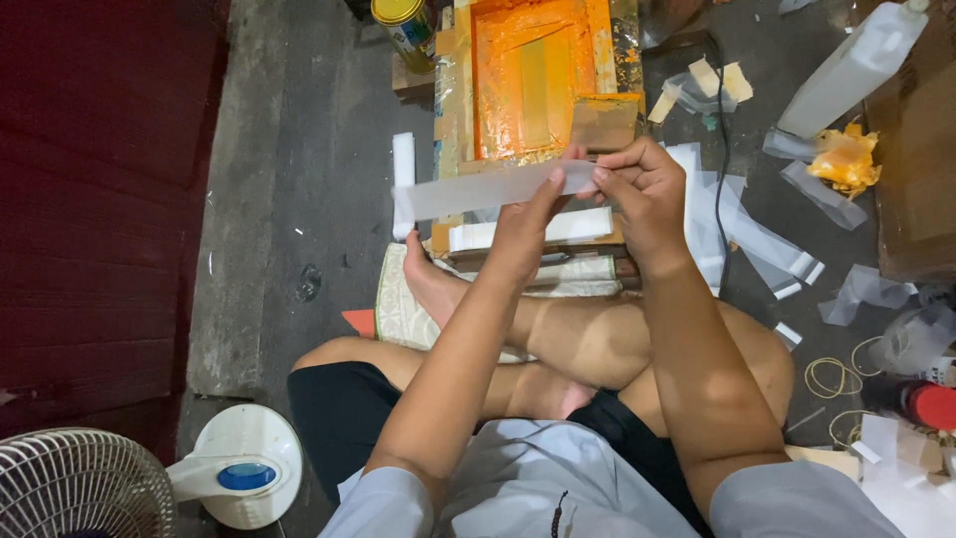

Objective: Manually screen printing orange ink onto white fabric straps using a small screen frame.

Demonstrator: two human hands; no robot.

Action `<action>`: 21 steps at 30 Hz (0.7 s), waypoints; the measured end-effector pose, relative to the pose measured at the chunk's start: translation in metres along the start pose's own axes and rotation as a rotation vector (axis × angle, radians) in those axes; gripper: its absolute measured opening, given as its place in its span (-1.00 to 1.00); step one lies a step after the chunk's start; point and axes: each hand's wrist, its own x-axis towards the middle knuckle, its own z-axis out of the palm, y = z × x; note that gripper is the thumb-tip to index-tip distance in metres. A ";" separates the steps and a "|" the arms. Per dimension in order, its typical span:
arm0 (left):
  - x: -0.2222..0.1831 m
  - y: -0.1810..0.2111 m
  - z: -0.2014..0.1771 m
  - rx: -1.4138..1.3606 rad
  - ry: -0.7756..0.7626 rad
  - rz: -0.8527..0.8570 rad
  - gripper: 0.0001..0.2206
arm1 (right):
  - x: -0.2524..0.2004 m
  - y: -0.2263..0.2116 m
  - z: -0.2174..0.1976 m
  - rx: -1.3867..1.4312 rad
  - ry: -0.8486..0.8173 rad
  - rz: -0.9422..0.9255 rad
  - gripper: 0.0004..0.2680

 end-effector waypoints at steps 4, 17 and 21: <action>0.005 -0.002 -0.016 0.057 -0.009 0.003 -0.52 | 0.002 -0.003 -0.004 -0.014 -0.002 0.000 -0.94; -0.003 0.014 -0.070 0.002 0.156 0.075 -0.49 | 0.008 -0.014 -0.019 -0.025 0.085 -0.007 -0.93; -0.015 0.009 -0.087 -0.041 0.270 0.072 -0.57 | 0.009 -0.014 -0.025 -0.053 0.077 0.022 -0.91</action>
